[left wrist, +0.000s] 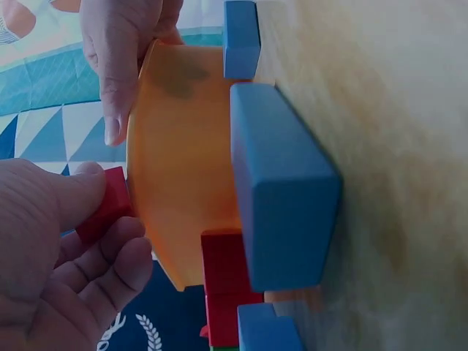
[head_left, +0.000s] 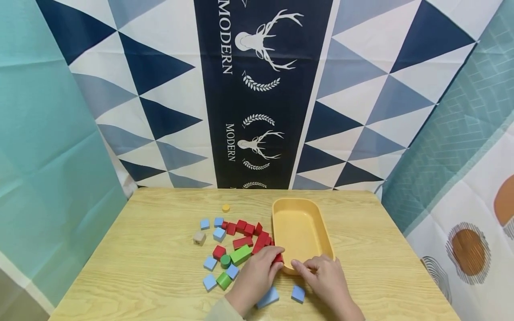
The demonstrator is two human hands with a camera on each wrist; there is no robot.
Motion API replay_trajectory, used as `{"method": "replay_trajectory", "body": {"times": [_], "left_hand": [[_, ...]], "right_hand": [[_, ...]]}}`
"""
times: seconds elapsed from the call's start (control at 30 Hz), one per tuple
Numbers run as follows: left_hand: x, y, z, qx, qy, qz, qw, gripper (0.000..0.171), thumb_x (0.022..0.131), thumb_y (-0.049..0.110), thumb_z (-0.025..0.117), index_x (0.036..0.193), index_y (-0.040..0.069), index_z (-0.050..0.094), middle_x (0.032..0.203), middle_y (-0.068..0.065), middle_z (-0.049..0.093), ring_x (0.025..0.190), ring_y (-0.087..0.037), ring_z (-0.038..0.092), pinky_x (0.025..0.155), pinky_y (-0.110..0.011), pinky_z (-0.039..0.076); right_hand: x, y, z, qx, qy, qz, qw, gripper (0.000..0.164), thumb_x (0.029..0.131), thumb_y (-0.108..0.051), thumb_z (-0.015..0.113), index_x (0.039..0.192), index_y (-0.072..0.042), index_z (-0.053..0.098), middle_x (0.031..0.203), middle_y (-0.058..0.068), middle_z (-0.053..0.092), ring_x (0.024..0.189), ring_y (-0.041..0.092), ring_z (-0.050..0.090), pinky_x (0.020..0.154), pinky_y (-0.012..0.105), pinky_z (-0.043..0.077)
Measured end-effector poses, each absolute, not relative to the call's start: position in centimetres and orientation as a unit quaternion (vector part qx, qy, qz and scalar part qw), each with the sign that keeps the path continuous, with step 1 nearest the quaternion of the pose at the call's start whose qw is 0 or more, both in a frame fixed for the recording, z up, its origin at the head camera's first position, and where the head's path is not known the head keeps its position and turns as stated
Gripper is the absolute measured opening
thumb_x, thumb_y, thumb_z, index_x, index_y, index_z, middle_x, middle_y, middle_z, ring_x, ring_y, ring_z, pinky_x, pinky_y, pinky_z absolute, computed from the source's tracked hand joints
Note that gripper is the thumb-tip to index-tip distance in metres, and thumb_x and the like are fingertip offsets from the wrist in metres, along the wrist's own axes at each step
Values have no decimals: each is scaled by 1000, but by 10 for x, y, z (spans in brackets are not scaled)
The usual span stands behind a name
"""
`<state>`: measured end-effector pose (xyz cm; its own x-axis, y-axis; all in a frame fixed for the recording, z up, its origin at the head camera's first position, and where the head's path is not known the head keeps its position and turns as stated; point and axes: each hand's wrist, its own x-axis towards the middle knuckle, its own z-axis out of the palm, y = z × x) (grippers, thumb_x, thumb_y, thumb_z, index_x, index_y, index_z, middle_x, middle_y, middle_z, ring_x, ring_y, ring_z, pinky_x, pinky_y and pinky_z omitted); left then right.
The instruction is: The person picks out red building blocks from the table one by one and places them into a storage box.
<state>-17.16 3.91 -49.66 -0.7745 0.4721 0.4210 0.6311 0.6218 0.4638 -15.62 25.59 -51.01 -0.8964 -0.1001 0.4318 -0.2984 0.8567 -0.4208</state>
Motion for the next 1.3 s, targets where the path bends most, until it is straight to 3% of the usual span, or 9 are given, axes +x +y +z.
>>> {"method": "replay_trajectory", "body": {"times": [0.33,0.73,0.87,1.03,1.3], "left_hand": [[-183,49,-489,-322,-896,-278,124,34,98,24,63,130,13,58,124,1,62,113,-9,54,90,-32,54],[-189,63,-504,-363,-881,-210,219,30,97,19,65,127,15,63,135,-2,57,116,-10,52,89,-28,53],[-188,63,-505,-358,-886,-215,201,31,99,22,61,130,16,62,137,-3,55,116,-11,53,87,-30,55],[-186,61,-506,-356,-891,-227,167,31,101,23,59,131,17,61,130,1,59,113,-9,54,86,-30,55],[-185,60,-506,-350,-892,-230,170,24,100,24,61,123,18,65,118,5,64,104,-6,58,81,-27,56]], "right_hand": [[-156,258,-509,97,-944,247,196,27,85,-47,74,61,-34,72,67,-19,66,72,8,54,84,75,35],[-156,255,-512,104,-943,243,201,28,85,-46,74,60,-35,71,67,-21,65,70,7,53,76,68,43],[-157,255,-511,106,-943,240,204,28,85,-46,75,60,-34,71,67,-20,65,70,7,53,79,73,40],[-157,255,-511,108,-943,239,206,28,84,-46,75,59,-34,71,66,-20,64,69,7,52,78,71,41],[-157,254,-510,104,-943,241,205,28,84,-45,76,58,-34,70,64,-21,62,67,7,50,78,68,42]]}}
